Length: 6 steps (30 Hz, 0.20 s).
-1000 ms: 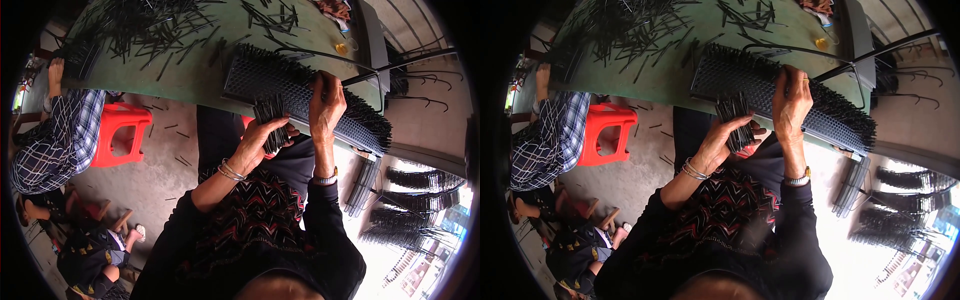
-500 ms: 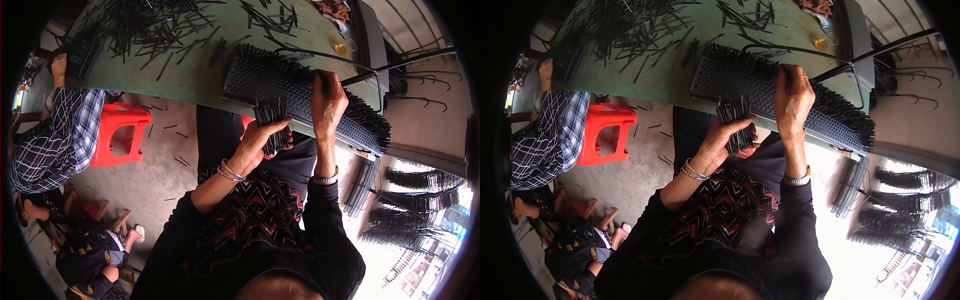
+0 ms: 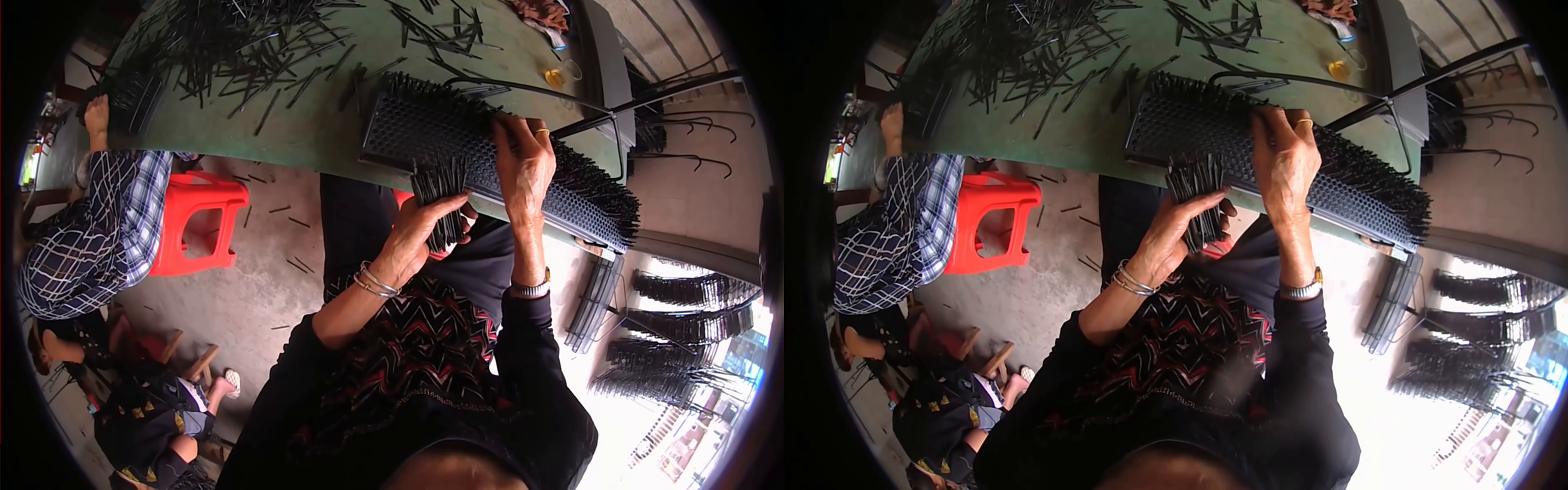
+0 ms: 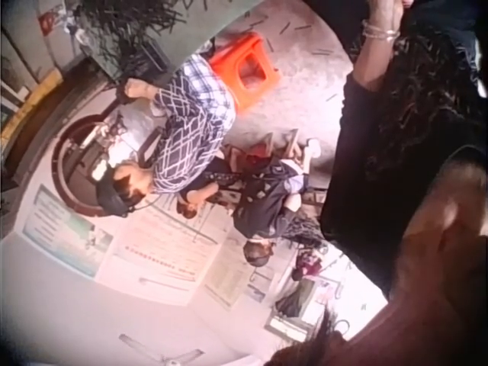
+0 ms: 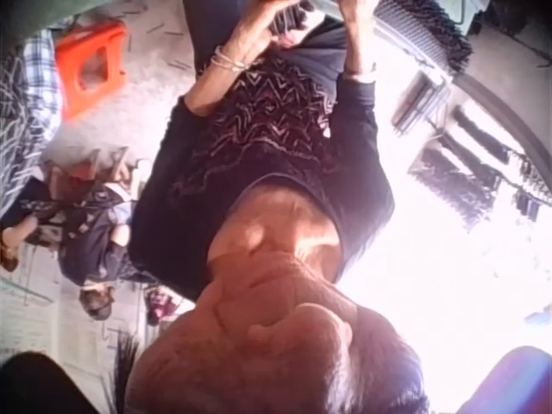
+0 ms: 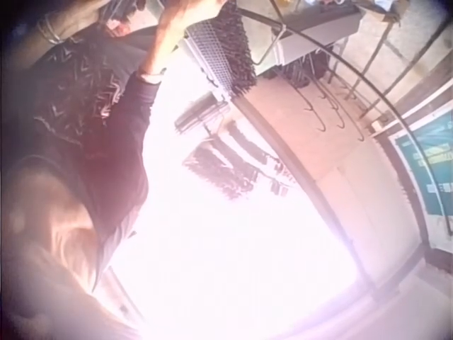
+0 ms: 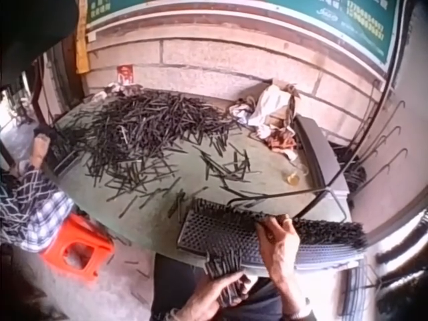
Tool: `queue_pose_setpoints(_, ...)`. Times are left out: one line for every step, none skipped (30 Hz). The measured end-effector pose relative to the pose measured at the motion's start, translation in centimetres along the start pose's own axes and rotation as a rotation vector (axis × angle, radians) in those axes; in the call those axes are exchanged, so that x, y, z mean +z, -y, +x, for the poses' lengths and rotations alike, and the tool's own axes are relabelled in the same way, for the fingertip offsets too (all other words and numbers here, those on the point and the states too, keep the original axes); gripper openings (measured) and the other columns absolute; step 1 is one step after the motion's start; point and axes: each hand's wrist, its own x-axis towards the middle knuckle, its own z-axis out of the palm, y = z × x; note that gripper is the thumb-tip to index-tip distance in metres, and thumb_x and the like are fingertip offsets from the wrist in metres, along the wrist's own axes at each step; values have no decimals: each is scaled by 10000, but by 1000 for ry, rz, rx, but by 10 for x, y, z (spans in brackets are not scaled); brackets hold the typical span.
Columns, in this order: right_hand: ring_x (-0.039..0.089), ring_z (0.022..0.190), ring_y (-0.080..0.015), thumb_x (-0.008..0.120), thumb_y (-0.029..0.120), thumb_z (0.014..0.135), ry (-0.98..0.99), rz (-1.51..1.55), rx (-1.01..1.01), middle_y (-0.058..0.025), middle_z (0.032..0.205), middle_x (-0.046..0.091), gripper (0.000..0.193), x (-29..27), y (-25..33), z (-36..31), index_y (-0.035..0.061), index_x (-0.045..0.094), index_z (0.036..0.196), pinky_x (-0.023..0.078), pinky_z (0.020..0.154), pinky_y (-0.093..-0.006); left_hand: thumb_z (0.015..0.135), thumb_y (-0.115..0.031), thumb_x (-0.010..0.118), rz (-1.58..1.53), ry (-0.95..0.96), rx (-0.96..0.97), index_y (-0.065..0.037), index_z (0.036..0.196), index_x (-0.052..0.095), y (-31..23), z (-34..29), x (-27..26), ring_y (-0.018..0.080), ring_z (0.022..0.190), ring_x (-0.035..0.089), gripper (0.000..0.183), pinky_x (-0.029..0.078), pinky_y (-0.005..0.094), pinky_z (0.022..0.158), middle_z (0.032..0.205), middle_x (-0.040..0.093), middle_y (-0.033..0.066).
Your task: Manually inserting metal rods into a base to assemble industrial-style brushes.
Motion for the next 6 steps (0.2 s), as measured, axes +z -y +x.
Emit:
queue_pose_setpoints(656, 755, -243, 662, 87, 863, 0, 1, 1, -92, 915, 648, 132, -1, 1, 0, 73, 694, 991, 510, 692, -337, 873, -182, 686, 1, 7, 18, -14, 963, 666, 1, 1, 0, 153, 642, 654, 191, 536, 274, 546, 806, 691, 97)
queue_pose_setpoints(654, 775, -246, 680, 98, 852, 30, 6, 36, -81, 950, 639, 149, -2, 2, -1, 90, 704, 999, 511, 696, -336, 873, -182, 686, 2, 6, 17, -14, 963, 666, 1, 0, -1, 153, 642, 654, 191, 536, 274, 546, 806, 691, 97)
queue_pose_setpoints(651, 796, -249, 698, 109, 840, 57, 9, 70, -70, 985, 629, 167, -3, 3, -1, 107, 714, 1007, 512, 700, -336, 875, -181, 681, -1, 13, 13, -13, 973, 663, 0, 0, 1, 152, 645, 654, 195, 539, 276, 551, 809, 691, 101)
queue_pose_setpoints(651, 796, -249, 698, 109, 840, 55, 7, 72, -70, 985, 629, 167, -5, 3, -2, 107, 714, 1007, 512, 700, -336, 878, -179, 677, -4, 20, 10, -12, 982, 660, 0, 0, 2, 152, 648, 653, 198, 541, 278, 557, 812, 690, 105)
queue_pose_setpoints(656, 823, -245, 701, 120, 841, 89, 0, 76, -80, 981, 634, 174, -7, 4, -1, 107, 713, 1014, 513, 709, -335, 880, -181, 674, -4, 23, 12, -10, 998, 659, 1, 1, 3, 153, 653, 655, 208, 543, 280, 567, 811, 691, 105)
queue_pose_setpoints(660, 850, -240, 703, 132, 842, 124, -4, 81, -89, 977, 639, 182, -9, 6, -1, 106, 712, 1021, 515, 718, -333, 883, -182, 671, -4, 24, 15, -9, 1014, 659, 1, 2, 3, 154, 658, 657, 217, 544, 281, 577, 809, 692, 106)
